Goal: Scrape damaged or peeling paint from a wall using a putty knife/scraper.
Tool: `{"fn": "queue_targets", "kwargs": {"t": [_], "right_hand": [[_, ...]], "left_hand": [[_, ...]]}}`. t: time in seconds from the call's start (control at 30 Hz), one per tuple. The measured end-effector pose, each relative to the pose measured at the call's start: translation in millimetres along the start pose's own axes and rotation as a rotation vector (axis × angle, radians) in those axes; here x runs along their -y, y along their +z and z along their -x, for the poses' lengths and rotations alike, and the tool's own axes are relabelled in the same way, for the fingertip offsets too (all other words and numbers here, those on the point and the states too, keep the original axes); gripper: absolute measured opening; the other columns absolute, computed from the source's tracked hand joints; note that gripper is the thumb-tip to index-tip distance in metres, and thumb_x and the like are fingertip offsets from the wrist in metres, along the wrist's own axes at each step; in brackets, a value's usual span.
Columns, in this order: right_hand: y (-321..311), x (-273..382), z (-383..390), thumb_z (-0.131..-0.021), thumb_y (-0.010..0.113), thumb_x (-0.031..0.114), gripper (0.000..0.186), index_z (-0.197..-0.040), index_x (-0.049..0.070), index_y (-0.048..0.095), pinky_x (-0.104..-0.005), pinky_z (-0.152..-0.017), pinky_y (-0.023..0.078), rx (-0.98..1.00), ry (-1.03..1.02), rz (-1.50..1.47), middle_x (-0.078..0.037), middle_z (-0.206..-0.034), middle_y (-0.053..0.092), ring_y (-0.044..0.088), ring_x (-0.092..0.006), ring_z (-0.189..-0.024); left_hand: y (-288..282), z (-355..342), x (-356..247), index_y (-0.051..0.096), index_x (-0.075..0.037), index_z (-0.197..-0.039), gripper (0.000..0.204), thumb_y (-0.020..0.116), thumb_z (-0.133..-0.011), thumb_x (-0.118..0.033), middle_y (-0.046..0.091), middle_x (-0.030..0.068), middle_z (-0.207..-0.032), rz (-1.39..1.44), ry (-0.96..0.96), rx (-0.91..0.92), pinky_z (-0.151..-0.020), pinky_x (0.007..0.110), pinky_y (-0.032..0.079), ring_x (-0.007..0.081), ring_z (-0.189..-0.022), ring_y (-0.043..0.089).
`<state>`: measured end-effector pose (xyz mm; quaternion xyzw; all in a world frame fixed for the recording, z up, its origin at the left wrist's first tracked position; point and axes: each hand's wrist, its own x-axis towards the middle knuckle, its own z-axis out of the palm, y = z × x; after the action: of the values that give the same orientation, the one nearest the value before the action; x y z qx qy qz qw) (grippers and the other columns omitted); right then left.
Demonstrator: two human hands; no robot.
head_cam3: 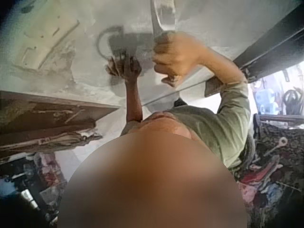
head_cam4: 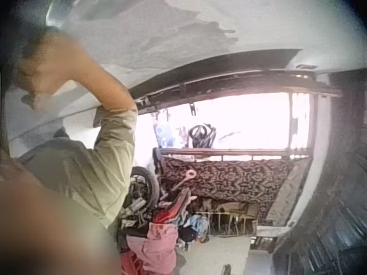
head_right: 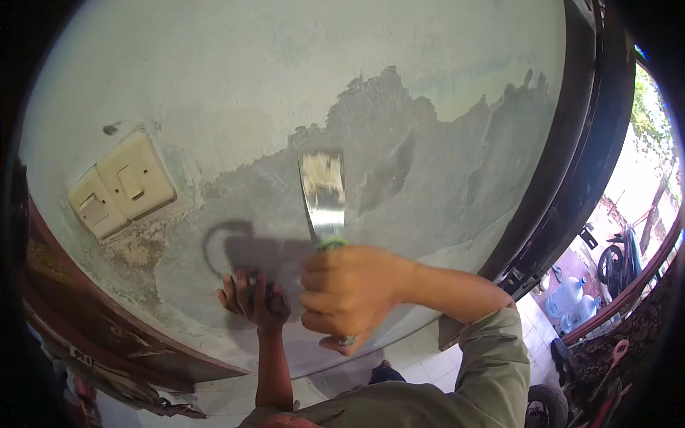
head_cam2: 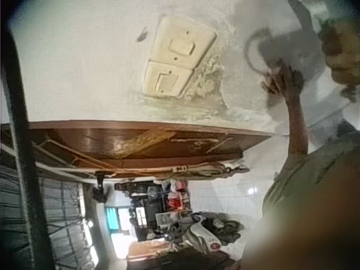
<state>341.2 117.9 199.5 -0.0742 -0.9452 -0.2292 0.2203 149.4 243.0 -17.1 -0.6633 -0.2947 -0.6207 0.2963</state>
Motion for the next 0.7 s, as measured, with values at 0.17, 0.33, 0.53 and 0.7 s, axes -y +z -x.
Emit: {"fn": "queue_targets", "kwargs": {"t": [0.17,0.33,0.53,0.7], "right_hand": [[-6,-9,-1,-0.094,0.053,0.026,0.038,-0.060,0.010,0.044,-0.0338,-0.054,0.040,-0.087,-0.065,0.063,-0.001,-0.063,0.035,0.044,-0.0186,-0.051],[-7,-40,16,-0.052,0.059,0.032,0.026,-0.064,0.011,0.049,-0.0370,-0.056,0.043,-0.060,-0.095,0.211,-0.001,-0.063,0.043,0.049,-0.0208,-0.056],[10,-31,23,-0.061,0.063,0.033,0.026,-0.061,0.012,0.048,-0.0363,-0.055,0.041,-0.023,-0.130,0.142,-0.001,-0.060,0.042,0.048,-0.0206,-0.052],[7,-36,16,-0.093,0.056,0.022,0.033,-0.063,0.012,0.045,-0.0329,-0.053,0.041,0.003,-0.130,0.143,0.001,-0.064,0.039,0.046,-0.0175,-0.052]], "left_hand": [[-4,-4,3,0.064,-0.015,-0.122,0.035,0.055,-0.097,-0.037,0.054,0.0148,-0.142,-0.015,0.002,0.013,-0.114,0.064,0.022,0.0434,-0.139,0.041],[2,1,-2,0.071,-0.022,-0.110,0.025,0.057,-0.091,-0.031,0.058,0.0084,-0.138,0.027,-0.058,-0.035,-0.116,0.057,0.021,0.0353,-0.139,0.041],[-4,0,-2,0.062,-0.015,-0.121,0.033,0.054,-0.091,-0.028,0.053,0.0167,-0.142,-0.011,0.005,-0.004,-0.113,0.063,0.023,0.0417,-0.140,0.040],[-6,-2,-3,0.061,-0.014,-0.120,0.033,0.054,-0.092,-0.030,0.054,0.0163,-0.141,-0.015,0.007,0.001,-0.112,0.063,0.024,0.0426,-0.139,0.040]]}}
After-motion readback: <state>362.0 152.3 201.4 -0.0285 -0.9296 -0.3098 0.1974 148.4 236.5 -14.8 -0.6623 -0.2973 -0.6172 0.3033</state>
